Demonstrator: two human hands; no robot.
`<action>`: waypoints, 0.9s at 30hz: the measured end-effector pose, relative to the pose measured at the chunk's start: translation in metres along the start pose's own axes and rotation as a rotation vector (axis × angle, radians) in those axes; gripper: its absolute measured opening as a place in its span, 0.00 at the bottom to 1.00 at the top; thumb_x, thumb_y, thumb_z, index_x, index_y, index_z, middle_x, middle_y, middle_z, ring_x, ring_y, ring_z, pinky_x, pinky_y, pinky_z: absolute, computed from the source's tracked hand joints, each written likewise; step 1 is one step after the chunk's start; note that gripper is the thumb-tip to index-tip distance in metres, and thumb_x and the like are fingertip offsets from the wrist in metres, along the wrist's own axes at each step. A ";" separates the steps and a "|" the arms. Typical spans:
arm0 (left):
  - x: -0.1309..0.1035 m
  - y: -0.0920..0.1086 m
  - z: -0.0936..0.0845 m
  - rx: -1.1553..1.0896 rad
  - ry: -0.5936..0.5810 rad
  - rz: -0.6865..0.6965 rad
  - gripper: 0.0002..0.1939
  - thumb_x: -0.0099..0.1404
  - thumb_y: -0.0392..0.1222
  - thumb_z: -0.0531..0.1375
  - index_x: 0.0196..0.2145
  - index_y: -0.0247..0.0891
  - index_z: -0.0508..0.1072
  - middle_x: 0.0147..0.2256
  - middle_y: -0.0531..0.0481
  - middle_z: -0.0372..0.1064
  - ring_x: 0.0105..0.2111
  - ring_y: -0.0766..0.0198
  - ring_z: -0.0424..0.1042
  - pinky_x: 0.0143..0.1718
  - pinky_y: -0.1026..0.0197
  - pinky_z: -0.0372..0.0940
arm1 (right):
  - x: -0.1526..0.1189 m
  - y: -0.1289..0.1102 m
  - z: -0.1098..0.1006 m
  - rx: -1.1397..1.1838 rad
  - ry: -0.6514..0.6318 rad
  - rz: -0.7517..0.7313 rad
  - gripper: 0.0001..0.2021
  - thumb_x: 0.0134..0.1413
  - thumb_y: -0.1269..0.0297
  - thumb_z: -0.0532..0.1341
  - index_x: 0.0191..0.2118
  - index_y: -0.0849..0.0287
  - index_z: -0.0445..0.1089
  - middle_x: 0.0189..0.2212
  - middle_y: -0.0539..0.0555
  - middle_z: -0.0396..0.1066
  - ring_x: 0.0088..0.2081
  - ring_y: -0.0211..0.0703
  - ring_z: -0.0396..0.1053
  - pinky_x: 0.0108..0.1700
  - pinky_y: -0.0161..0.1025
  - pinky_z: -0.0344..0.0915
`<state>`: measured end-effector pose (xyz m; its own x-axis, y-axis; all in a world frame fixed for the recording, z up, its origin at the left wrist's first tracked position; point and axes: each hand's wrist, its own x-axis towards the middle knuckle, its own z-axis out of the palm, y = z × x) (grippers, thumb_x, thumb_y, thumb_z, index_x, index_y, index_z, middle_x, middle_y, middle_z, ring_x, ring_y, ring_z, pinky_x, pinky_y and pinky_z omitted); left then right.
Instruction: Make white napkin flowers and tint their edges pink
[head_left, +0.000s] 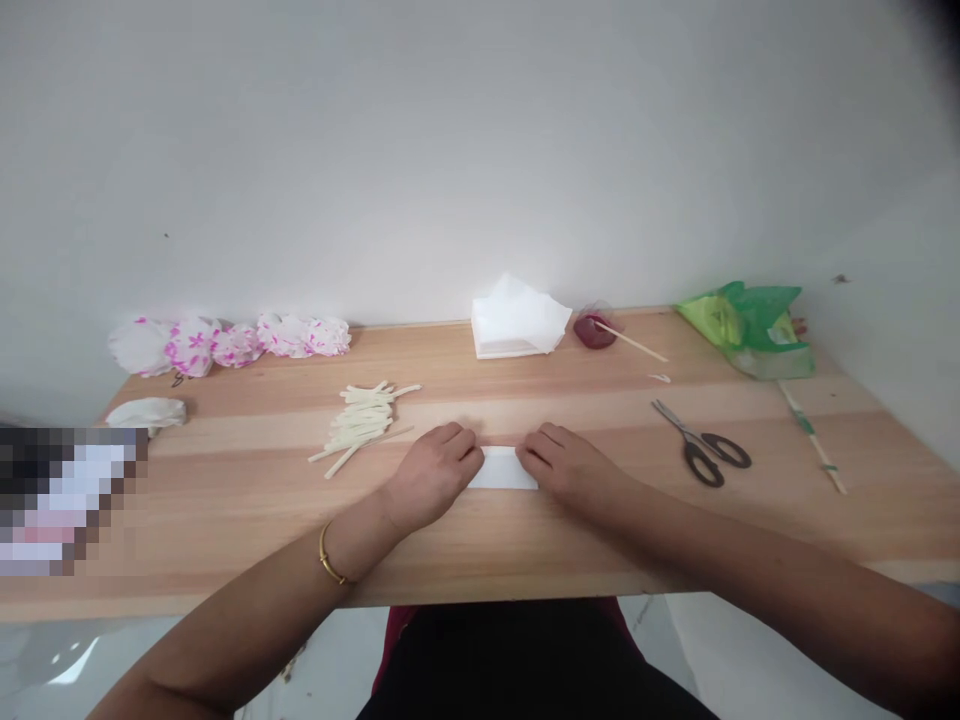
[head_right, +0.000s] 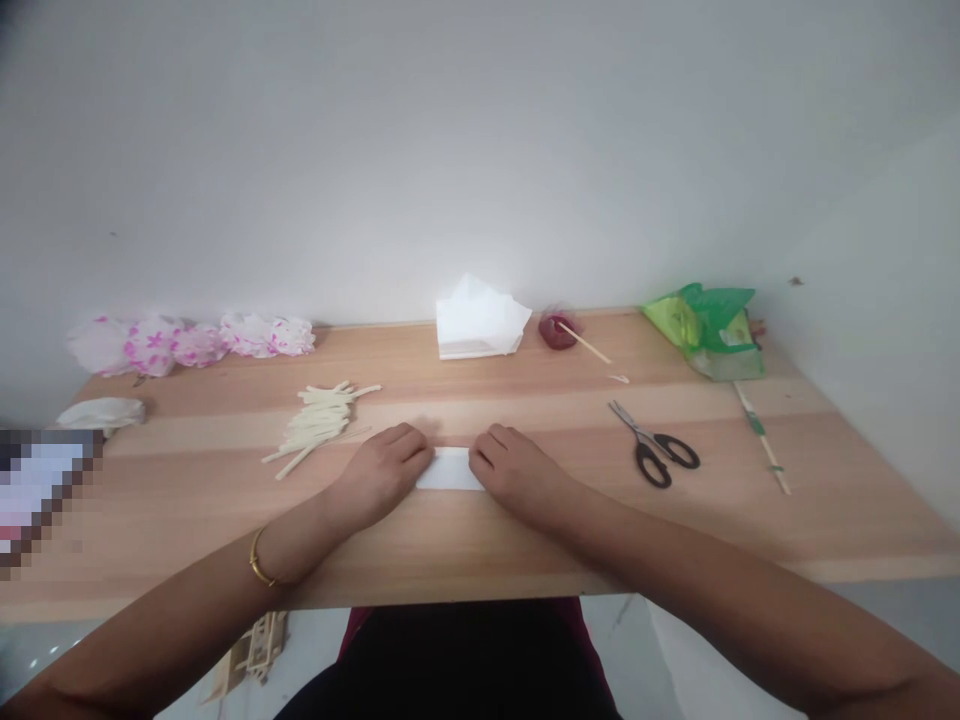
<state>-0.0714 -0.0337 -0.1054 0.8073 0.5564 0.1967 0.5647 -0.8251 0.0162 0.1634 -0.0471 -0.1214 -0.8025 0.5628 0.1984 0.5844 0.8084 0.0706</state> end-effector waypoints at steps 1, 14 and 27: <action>0.000 0.000 0.000 -0.007 -0.006 0.009 0.11 0.68 0.35 0.50 0.32 0.34 0.69 0.32 0.45 0.65 0.33 0.60 0.62 0.36 0.57 0.63 | -0.001 -0.001 -0.001 -0.012 -0.006 -0.003 0.10 0.58 0.78 0.51 0.37 0.69 0.71 0.32 0.62 0.67 0.33 0.48 0.59 0.37 0.44 0.62; -0.015 0.004 0.006 -0.095 0.027 0.041 0.14 0.69 0.32 0.46 0.47 0.31 0.67 0.49 0.40 0.65 0.51 0.54 0.62 0.54 0.49 0.61 | -0.006 -0.003 -0.005 0.196 0.066 0.116 0.11 0.62 0.71 0.51 0.37 0.64 0.72 0.34 0.59 0.69 0.37 0.46 0.62 0.41 0.44 0.64; -0.007 0.000 -0.001 -0.318 0.121 -0.232 0.13 0.68 0.41 0.51 0.34 0.37 0.75 0.38 0.46 0.71 0.41 0.60 0.66 0.44 0.54 0.62 | -0.004 0.002 -0.005 0.503 0.122 0.354 0.10 0.60 0.65 0.58 0.32 0.59 0.76 0.33 0.55 0.73 0.36 0.42 0.67 0.40 0.40 0.62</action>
<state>-0.0767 -0.0378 -0.1056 0.6284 0.7310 0.2660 0.6326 -0.6792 0.3722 0.1685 -0.0480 -0.1171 -0.5338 0.8114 0.2382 0.6601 0.5759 -0.4823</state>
